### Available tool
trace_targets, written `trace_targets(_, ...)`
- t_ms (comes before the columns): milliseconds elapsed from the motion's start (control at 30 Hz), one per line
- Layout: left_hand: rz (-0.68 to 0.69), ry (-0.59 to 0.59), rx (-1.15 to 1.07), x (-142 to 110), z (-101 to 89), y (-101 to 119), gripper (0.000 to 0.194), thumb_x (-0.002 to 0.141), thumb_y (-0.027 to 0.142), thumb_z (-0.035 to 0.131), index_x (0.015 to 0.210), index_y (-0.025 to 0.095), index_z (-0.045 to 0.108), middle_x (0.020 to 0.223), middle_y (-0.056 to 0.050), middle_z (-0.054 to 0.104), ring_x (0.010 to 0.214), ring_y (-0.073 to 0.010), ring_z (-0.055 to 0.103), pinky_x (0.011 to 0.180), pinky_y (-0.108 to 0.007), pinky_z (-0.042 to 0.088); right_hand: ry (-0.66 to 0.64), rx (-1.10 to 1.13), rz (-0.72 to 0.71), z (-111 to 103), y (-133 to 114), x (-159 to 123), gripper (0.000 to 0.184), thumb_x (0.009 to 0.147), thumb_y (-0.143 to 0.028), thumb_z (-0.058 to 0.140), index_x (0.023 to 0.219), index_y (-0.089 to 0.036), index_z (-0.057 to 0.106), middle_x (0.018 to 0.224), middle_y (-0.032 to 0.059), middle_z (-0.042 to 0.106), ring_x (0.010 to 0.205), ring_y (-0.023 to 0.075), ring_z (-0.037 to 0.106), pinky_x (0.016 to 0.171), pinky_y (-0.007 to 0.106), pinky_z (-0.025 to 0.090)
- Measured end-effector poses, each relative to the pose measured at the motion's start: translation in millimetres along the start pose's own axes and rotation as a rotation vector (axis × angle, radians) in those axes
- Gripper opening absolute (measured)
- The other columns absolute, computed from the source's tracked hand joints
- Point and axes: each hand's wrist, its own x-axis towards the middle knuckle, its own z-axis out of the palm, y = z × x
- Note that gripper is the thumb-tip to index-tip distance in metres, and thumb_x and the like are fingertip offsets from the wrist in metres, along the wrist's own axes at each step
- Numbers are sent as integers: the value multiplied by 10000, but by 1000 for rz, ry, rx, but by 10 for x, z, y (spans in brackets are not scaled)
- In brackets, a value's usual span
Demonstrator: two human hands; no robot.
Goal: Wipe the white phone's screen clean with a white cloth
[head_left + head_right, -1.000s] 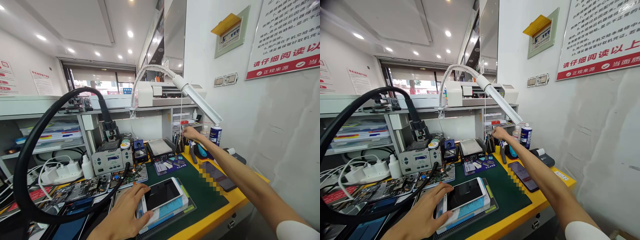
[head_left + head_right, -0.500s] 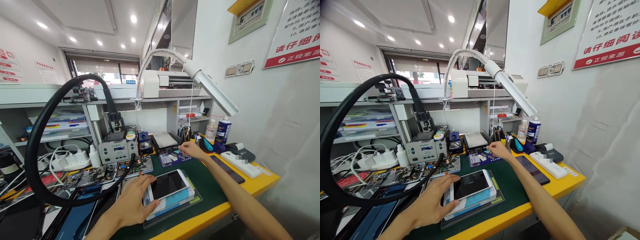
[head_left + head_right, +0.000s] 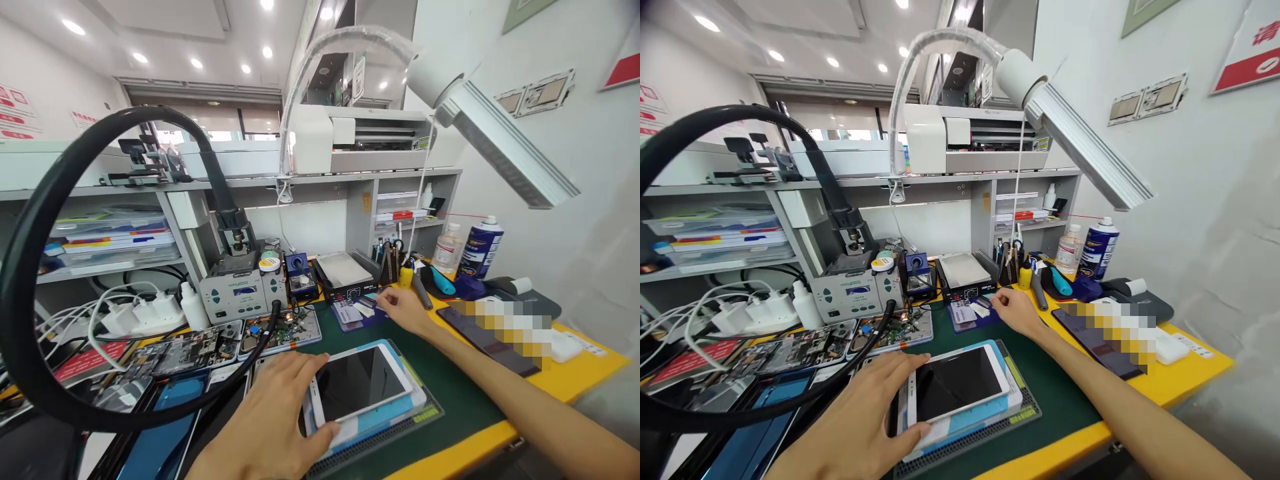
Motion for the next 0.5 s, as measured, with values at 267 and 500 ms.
trace_targets(267,64,-9,82,67,24,-91,698,801,501,679,1426,250,494,1393,-98,591,1267,-343,558,1043,-544,491,100,89,75,-31,64,16,338,832,-444,547,602,-196,572,562,-1,574,551,160,513,544,273,349)
trace_targets(500,126,97,222,42,15,-105,708,808,644,643,1390,255,536,1314,-80,654,1151,-294,654,943,-426,578,262,198,147,-164,-13,16,361,844,-469,549,637,-181,614,549,-10,518,536,148,461,529,273,344)
